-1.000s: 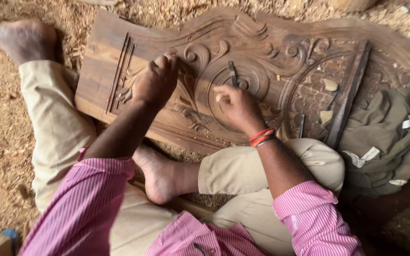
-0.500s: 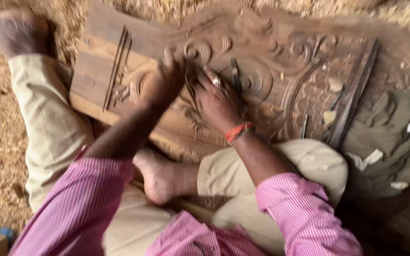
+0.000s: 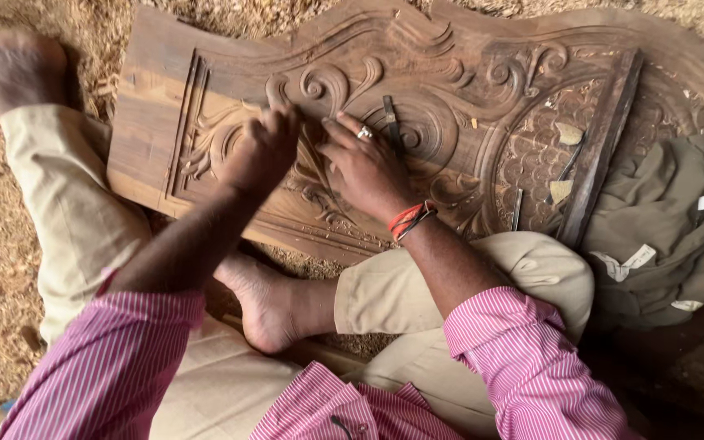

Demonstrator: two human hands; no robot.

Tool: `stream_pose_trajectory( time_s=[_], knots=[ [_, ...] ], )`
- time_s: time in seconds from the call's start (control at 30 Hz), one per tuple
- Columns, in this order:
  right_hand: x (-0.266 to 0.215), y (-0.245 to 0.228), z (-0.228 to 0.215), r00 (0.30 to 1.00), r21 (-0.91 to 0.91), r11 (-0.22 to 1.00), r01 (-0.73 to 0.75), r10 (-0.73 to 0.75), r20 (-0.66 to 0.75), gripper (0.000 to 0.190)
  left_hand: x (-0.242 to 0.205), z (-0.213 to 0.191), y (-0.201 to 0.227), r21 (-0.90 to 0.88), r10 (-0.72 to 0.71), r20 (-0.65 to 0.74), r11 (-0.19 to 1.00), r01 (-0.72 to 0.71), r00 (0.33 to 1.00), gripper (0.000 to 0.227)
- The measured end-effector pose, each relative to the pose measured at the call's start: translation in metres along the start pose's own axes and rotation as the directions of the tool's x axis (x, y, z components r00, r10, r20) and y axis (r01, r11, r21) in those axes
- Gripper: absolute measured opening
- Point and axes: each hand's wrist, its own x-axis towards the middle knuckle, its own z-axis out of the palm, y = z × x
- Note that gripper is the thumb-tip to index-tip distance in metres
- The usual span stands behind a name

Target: The person is sitting on the floor and carving intricate floral patterns into a rectangular wooden panel using a chisel. They hold the wood steady with their left hand and use the chisel with their right hand to refine the details of the design.

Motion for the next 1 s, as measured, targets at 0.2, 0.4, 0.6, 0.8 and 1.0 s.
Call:
stream_pose_trajectory(
  time_s=[0.2, 0.4, 0.6, 0.8, 1.0],
  knots=[
    [-0.001, 0.001, 0.0, 1.0, 0.002, 1.0, -0.005, 0.005, 0.021, 0.024, 0.018, 0.003, -0.016, -0.059, 0.047, 0.194, 0.998, -0.036, 0.98, 0.068],
    [0.001, 0.004, 0.002, 1.0, 0.018, 1.0, -0.005, 0.005, 0.011, 0.03, 0.003, 0.004, 0.003, 0.014, -0.078, -0.085, 0.997, 0.08, 0.993, 0.066],
    [0.001, 0.002, -0.002, 0.999, 0.002, 1.0, -0.008, 0.008, 0.034, 0.024, 0.008, -0.013, 0.011, 0.038, -0.156, -0.056, 0.987, 0.158, 0.986, 0.048],
    [0.0, 0.005, 0.005, 0.999, 0.043, 0.998, 0.041, -0.04, -0.014, 0.026, 0.011, 0.001, 0.0, 0.055, -0.17, 0.068, 0.985, 0.166, 0.983, 0.045],
    [0.003, 0.002, 0.0, 0.997, 0.0, 1.0, -0.03, 0.03, 0.065, 0.026, -0.002, -0.023, 0.027, 0.048, -0.172, -0.034, 0.984, 0.173, 0.985, 0.056]
  ],
)
